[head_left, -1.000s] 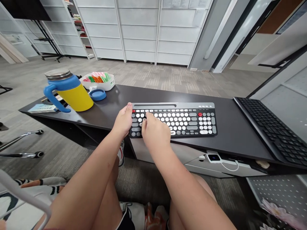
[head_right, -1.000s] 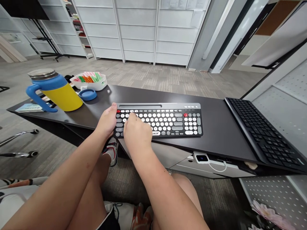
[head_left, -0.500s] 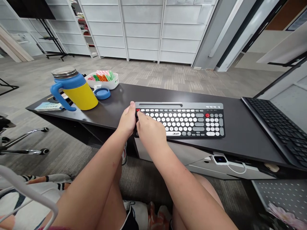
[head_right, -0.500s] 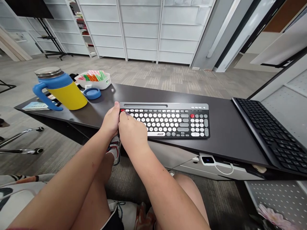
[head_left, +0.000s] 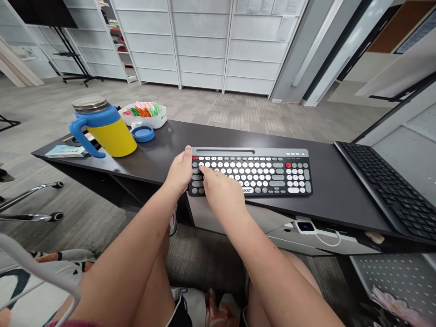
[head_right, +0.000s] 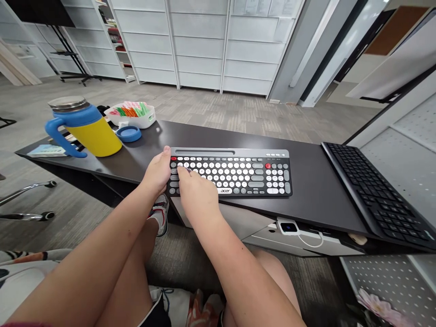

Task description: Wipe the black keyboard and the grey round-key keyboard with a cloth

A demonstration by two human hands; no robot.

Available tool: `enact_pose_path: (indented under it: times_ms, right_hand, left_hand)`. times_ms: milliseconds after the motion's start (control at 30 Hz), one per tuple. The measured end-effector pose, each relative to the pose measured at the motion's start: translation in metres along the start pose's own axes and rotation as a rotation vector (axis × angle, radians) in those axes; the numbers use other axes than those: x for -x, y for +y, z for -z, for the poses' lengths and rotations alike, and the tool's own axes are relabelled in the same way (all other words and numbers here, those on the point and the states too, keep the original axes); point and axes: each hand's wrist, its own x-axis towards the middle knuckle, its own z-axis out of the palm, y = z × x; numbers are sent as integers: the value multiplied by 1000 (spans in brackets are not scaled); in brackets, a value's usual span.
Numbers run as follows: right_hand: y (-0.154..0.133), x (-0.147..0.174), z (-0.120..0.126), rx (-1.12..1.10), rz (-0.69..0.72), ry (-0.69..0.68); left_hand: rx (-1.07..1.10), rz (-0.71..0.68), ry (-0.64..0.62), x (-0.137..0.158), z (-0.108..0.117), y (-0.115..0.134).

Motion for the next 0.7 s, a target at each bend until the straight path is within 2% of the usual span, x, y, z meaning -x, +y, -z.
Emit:
enact_pose_path:
  times_ms: [433, 600, 700]
  right_hand:
    - [23, 14, 2, 44, 3, 48]
    - [35, 16, 4, 35, -75, 48]
    - [44, 17, 10, -57, -103, 59]
  left_hand:
    - [3, 1, -4, 0, -2, -2]
    - [18, 13, 4, -2, -2, -3]
    - [5, 11, 8, -1, -2, -2]
